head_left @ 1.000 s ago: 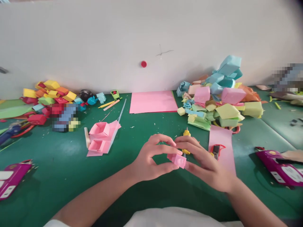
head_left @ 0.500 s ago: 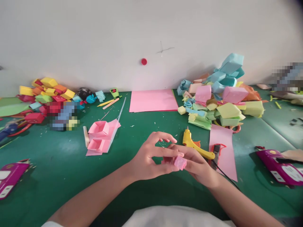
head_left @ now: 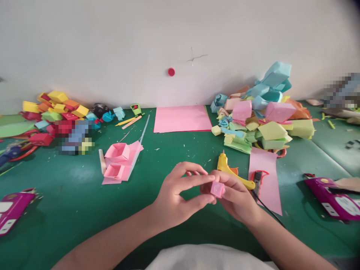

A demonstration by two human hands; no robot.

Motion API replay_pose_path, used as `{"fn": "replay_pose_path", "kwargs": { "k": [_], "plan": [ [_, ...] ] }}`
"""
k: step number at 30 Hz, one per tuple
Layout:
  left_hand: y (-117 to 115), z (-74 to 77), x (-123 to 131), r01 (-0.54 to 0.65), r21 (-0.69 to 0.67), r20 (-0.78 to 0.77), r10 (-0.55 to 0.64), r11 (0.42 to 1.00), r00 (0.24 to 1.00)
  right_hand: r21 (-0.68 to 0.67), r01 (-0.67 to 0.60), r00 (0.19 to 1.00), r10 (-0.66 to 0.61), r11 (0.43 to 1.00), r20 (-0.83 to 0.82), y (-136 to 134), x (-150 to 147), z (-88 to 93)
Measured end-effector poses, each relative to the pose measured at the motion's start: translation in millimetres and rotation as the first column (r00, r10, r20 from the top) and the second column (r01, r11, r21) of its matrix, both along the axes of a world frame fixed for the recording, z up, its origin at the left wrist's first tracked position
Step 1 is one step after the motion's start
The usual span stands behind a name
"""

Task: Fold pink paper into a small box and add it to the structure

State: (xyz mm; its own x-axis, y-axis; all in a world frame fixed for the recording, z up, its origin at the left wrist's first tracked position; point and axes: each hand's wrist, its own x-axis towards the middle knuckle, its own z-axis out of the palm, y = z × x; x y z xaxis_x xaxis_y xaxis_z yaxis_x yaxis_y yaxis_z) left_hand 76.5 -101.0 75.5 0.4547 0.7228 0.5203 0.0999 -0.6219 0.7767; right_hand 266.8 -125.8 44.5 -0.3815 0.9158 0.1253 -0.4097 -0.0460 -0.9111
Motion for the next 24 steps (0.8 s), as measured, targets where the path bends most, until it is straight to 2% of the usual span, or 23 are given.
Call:
{"fn": "replay_pose_path", "kwargs": {
  "k": [3,5,6,7,8,10,11,12,14,15,16,18,20,24],
  "plan": [
    [-9.1,-7.3,-17.5,-0.083,-0.052,-0.109,0.077,0.995,0.991,0.017,0.058,0.993,-0.059,0.998,0.099,-0.8,5.0,3.6],
    [-12.7,-15.6,-39.6,-0.234,-0.025,-0.173,0.226,0.972,0.959,0.054,0.105,0.975,-0.114,0.993,0.190,-1.7,10.0,6.2],
    [-13.8,-20.0,-53.6,-0.347,0.019,-0.201,0.343,0.938,0.917,0.077,0.126,0.961,-0.141,0.989,0.238,-2.4,12.8,7.4],
    [-14.5,-24.2,-69.2,-0.471,0.078,-0.246,0.474,0.879,0.845,0.097,0.141,0.944,-0.163,0.985,0.287,-3.0,15.6,8.6],
    [-15.0,-28.1,-85.7,-0.593,0.164,-0.270,0.614,0.788,0.741,0.109,0.152,0.923,-0.180,0.982,0.339,-3.7,18.5,9.8],
    [-15.8,-34.8,-119.3,-0.776,0.292,-0.283,0.826,0.559,0.488,0.108,0.166,0.882,-0.196,0.980,0.428,-4.3,23.5,12.0],
    [-15.9,-37.8,-135.0,-0.828,0.320,-0.306,0.877,0.461,0.370,0.097,0.164,0.866,-0.191,0.982,0.463,-4.2,25.5,13.2],
    [-15.6,-40.9,-149.3,-0.854,0.334,-0.361,0.892,0.398,0.274,0.084,0.157,0.852,-0.178,0.984,0.492,-3.6,26.8,14.4],
    [-13.0,-48.0,-171.8,-0.889,0.336,-0.447,0.883,0.311,0.140,0.072,0.134,0.823,-0.151,0.988,0.547,-1.3,27.6,17.0],
    [-10.5,-51.9,-179.6,-0.900,0.321,-0.490,0.865,0.295,0.108,0.076,0.117,0.807,-0.140,0.990,0.574,0.2,27.0,18.5],
    [-7.2,-55.7,-185.1,-0.901,0.309,-0.516,0.849,0.306,0.111,0.086,0.100,0.790,-0.131,0.991,0.599,1.8,25.9,19.9],
    [0.1,-61.5,-189.7,-0.886,0.296,-0.546,0.825,0.356,0.149,0.114,0.066,0.756,-0.124,0.991,0.642,4.6,22.9,22.5],
    [5.1,-63.1,-187.7,-0.863,0.306,-0.558,0.810,0.401,0.179,0.141,0.030,0.727,-0.119,0.990,0.676,6.1,20.0,24.1],
    [1.4,-56.1,-169.9,-0.806,0.407,-0.542,0.824,0.430,0.166,0.177,-0.029,0.684,-0.110,0.984,0.721,6.0,17.1,23.8]
  ]
}}
